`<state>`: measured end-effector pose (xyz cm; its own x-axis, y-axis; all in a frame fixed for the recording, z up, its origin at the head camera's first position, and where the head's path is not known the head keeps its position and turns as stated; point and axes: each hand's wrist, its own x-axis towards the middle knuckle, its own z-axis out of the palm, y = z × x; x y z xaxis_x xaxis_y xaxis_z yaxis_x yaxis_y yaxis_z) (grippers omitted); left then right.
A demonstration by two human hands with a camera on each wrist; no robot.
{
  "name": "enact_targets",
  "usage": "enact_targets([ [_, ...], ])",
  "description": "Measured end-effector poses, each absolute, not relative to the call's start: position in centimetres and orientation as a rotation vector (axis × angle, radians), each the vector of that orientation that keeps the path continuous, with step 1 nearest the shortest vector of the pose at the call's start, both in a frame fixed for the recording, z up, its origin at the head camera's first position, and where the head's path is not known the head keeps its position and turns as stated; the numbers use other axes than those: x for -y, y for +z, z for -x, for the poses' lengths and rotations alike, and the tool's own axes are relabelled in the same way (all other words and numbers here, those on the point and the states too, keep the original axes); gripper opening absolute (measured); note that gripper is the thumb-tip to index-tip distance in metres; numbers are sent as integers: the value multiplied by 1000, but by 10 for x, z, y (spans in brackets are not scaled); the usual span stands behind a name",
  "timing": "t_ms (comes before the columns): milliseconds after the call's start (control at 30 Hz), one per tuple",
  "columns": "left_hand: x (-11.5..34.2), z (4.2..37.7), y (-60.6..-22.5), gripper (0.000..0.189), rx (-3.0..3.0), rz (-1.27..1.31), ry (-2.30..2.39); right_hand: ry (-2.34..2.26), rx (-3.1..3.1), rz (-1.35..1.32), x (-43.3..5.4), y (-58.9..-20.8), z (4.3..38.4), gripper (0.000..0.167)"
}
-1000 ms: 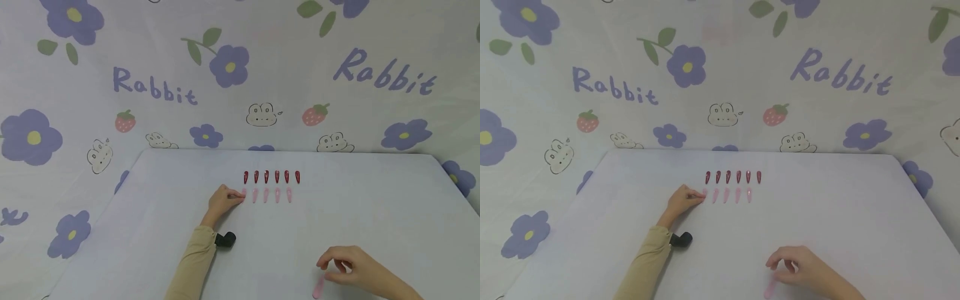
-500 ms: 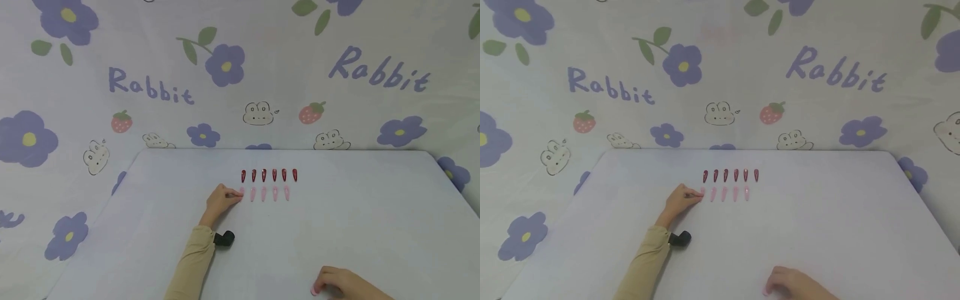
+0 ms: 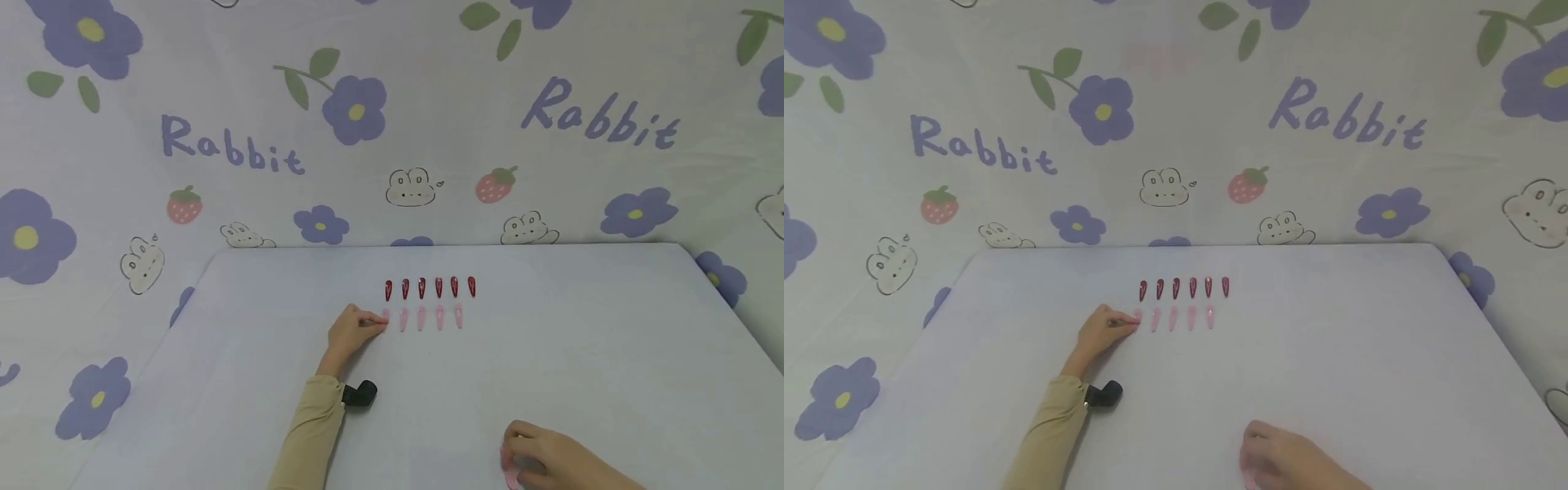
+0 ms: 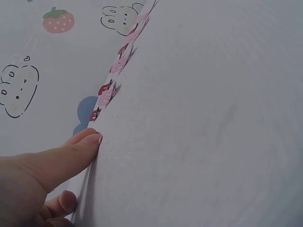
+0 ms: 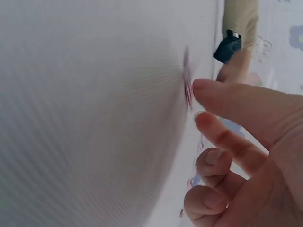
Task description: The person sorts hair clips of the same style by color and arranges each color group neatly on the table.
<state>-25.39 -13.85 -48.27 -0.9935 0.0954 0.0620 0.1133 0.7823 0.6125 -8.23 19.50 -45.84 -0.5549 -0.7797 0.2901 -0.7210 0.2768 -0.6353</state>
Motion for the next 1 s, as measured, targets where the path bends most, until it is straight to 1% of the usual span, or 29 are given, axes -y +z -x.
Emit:
enact_targets([
  [67, 137, 253, -481, 16, 2943, 172, -1018, -1100, -2469, 1429, -195, -458, 83, 32],
  [200, 135, 252, -480, 16, 2947, 163, -1020, -993, -2501, 1423, -193, -458, 85, 27],
  [367, 134, 253, -480, 16, 2958, 157, -1010, -898, -2578, 1470, -189, -454, 87, 21],
  [533, 133, 254, -480, 16, 2967, 148, -1024, -865, -2583, 1459, -184, -449, 86, 24],
  [733, 132, 254, -479, 17, 2964, 152, -1028, -927, -2452, 1259, -182, -446, 85, 25],
  [867, 131, 253, -478, 17, 2957, 150, -1033, -1008, -2303, 1012, -184, -448, 88, 18],
  [967, 132, 253, -479, 17, 2959, 148, -1025, -1159, -2187, 939, -188, -453, 91, 12],
  [1000, 132, 252, -479, 17, 2959, 149, -1025, -1219, -2156, 964, -190, -456, 92, 11],
])
